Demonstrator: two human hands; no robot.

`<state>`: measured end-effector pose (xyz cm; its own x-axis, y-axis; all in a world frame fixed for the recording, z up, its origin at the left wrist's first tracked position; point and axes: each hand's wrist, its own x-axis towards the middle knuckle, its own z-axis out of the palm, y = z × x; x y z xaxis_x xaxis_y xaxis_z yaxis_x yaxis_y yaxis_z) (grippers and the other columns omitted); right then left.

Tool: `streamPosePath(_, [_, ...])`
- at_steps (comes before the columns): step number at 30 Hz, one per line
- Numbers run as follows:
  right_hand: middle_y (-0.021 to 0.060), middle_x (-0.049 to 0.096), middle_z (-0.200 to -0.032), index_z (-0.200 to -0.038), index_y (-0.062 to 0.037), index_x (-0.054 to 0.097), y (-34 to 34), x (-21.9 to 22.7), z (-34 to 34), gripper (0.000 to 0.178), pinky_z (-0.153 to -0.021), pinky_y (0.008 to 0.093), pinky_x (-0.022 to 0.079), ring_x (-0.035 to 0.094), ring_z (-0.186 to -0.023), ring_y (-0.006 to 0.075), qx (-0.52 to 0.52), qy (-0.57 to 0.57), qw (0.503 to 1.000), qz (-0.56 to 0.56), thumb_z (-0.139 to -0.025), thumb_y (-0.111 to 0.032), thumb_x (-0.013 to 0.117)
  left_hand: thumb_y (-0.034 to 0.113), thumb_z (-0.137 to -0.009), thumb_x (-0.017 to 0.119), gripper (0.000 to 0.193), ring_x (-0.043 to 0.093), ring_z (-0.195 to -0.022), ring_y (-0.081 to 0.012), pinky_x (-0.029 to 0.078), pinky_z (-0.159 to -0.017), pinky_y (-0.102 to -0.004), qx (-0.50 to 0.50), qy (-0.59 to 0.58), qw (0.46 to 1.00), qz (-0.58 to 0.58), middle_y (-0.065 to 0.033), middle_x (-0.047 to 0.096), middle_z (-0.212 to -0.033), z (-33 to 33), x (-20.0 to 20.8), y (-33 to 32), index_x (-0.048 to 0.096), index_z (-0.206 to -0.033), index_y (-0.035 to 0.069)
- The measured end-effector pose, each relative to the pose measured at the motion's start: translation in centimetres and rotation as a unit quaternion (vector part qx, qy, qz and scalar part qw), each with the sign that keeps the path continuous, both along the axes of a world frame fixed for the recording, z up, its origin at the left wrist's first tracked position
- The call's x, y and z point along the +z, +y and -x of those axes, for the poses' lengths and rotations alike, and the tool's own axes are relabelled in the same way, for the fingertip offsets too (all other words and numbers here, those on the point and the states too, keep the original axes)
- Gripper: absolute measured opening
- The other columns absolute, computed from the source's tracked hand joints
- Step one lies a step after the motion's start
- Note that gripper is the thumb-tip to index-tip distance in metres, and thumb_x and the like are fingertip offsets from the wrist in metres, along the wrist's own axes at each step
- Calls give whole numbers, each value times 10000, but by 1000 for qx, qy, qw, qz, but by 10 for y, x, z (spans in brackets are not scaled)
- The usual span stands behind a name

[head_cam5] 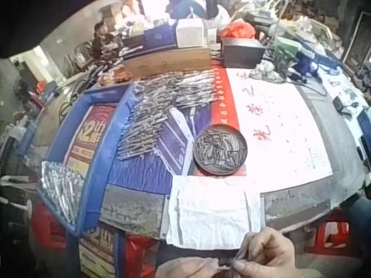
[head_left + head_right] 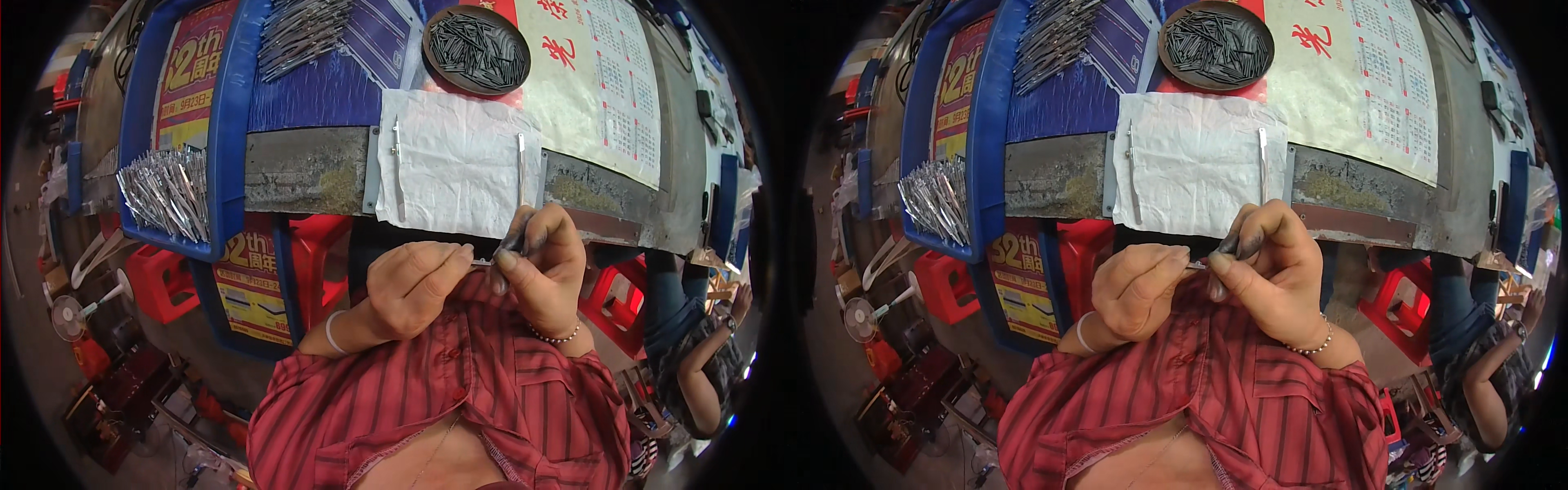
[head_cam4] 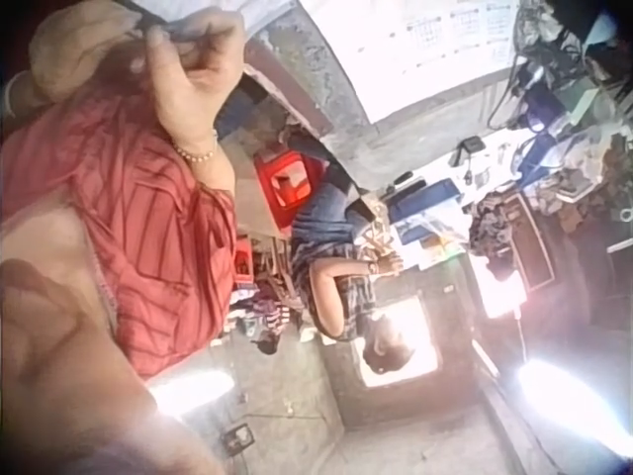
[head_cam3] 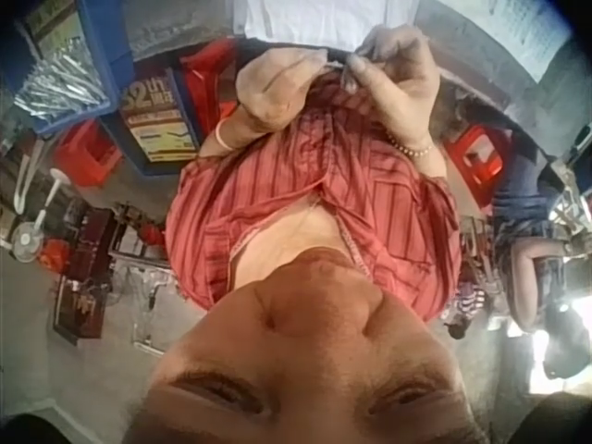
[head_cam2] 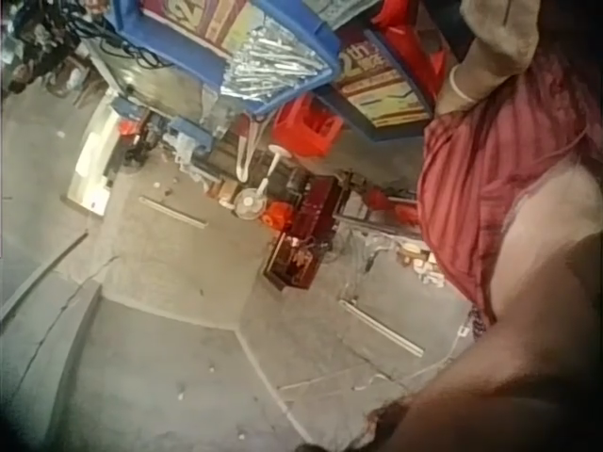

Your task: Assembling small metal components by manually placing metal rings onto pins at a workbench.

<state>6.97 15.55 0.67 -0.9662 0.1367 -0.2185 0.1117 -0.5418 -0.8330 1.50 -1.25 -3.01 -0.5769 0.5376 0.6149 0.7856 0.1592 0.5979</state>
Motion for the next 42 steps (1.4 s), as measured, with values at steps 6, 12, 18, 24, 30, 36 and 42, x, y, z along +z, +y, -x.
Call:
streamPosePath(6, [76,468,-810,-838,-29,378,-3,-1,-4,230,-533,213,462,560,-606,107,-9,13,999,-38,-811,83,577,23,-725,622,273,618,-716,-235,513,-590,-300,-5,1,1000,6,-135,606,-867,0,4,0,600,-984,-59])
streamPosePath(12, [44,520,-772,-905,-1,444,18,11,18,207,-536,197,444,554,-613,82,8,-7,981,-193,-789,80,595,-35,-780,648,159,586,-624,-140,458,-553,-207,-37,-294,955,-30,-90,602,-749,0,20,2,589,-928,-21])
streamPosePath(18, [81,586,-783,-952,30,520,73,-6,129,127,-606,248,466,565,-666,120,8,101,819,-565,-836,-9,553,51,-896,537,186,554,-687,-52,470,-575,-191,-130,-684,699,-160,-32,553,-845,8,25,-7,502,-1067,-15])
streamPosePath(24, [169,583,-743,-980,-12,523,71,-10,125,224,-600,387,439,570,-664,331,16,109,702,-704,-793,-104,604,32,-881,551,203,604,-692,-115,518,-588,-221,-144,-741,614,-230,-76,570,-890,11,22,-5,500,-1069,-21])
streamPosePath(30, [160,580,-742,-1000,-31,484,48,-4,55,295,-594,411,442,566,-662,355,147,-8,720,-678,-753,-119,618,16,-856,586,251,611,-706,-117,526,-615,-215,-123,-743,629,-194,-71,557,-890,14,21,0,485,-1084,-18])
streamPosePath(36, [169,567,-870,-1040,-39,438,43,-2,38,319,-611,420,453,571,-727,359,147,-29,676,-722,-744,-67,556,13,-836,615,246,601,-683,-86,511,-607,-197,-76,-690,706,-143,-46,542,-863,6,21,11,498,-1051,-16])
streamPosePath(42, [155,535,-873,-1013,-35,435,41,-4,30,293,-625,387,474,587,-779,316,153,-32,575,-803,-736,-7,527,-56,-783,640,267,618,-663,-95,516,-560,-195,8,-428,904,-4,-70,536,-871,-3,10,20,534,-1028,-33])
